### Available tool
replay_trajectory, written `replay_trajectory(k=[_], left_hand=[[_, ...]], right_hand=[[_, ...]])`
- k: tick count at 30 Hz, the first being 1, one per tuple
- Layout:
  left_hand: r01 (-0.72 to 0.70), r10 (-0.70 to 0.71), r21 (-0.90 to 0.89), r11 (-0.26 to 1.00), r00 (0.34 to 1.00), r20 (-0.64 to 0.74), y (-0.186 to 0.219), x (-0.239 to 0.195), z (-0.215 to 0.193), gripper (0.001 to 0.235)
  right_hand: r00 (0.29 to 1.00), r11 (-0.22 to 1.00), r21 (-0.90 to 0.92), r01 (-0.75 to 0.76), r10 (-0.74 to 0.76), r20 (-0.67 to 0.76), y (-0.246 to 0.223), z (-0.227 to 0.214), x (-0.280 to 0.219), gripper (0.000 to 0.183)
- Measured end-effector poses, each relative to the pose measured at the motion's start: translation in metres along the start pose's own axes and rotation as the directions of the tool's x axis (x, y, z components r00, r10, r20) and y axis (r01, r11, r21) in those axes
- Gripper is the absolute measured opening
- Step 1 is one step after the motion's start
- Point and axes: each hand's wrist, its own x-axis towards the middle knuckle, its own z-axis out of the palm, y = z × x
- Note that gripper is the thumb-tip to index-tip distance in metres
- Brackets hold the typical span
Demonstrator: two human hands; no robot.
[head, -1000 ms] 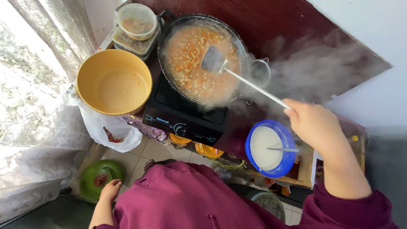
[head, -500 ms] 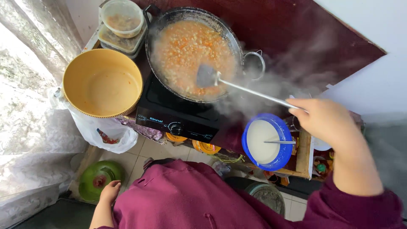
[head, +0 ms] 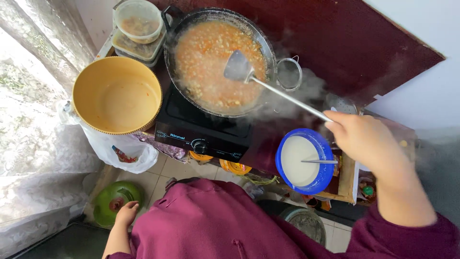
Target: Stirring a mixture in a bowl and then stirring a stew in a pan on a stove
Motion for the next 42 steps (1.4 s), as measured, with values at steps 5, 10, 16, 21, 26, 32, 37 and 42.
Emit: replay_trajectory(k=[5, 10, 16, 21, 26, 32, 37, 42], left_hand=[[-0.038, 0.038, 0.038, 0.999, 0.999, 0.015, 0.007, 0.004, 0.003, 0.044], [-0.076, 0.076, 0.037, 0.996, 0.997, 0.003, 0.007, 0.012, 0.002, 0.044], [-0.054, 0.053, 0.039, 0.998, 0.998, 0.024, 0.01, 0.011, 0.001, 0.042], [-0.054, 0.053, 0.026, 0.998, 0.998, 0.031, 0.01, 0.014, -0.001, 0.041], [-0.039, 0.039, 0.0, 0.999, 0.999, 0.033, 0.011, 0.012, -0.008, 0.042], [-0.036, 0.036, -0.003, 0.999, 0.999, 0.03, 0.009, 0.017, -0.013, 0.041], [-0.044, 0.044, -0.01, 0.999, 0.998, 0.034, 0.006, 0.02, -0.013, 0.041], [-0.041, 0.041, 0.013, 0.999, 0.998, 0.039, 0.004, 0.025, -0.008, 0.043]], right_hand=[[0.986, 0.998, 0.016, -0.054, 0.051, 0.161, -0.011, -0.022, -0.023, 0.045], [0.987, 0.989, -0.141, 0.042, -0.019, 0.159, -0.017, -0.019, -0.029, 0.041], [0.982, 0.951, -0.305, 0.047, 0.012, 0.189, -0.024, -0.02, -0.036, 0.037], [0.985, 0.931, -0.355, 0.082, -0.022, 0.169, -0.043, -0.005, -0.027, 0.023], [0.977, 0.92, -0.327, 0.214, -0.202, 0.072, -0.082, 0.031, -0.007, 0.017], [0.979, 0.93, -0.315, 0.19, -0.205, -0.013, -0.112, 0.021, -0.002, 0.022], [0.988, 0.938, -0.31, 0.157, -0.151, 0.041, -0.1, 0.0, -0.006, 0.023], [0.966, 0.909, -0.346, 0.234, -0.257, -0.02, -0.121, 0.01, 0.003, 0.02]])
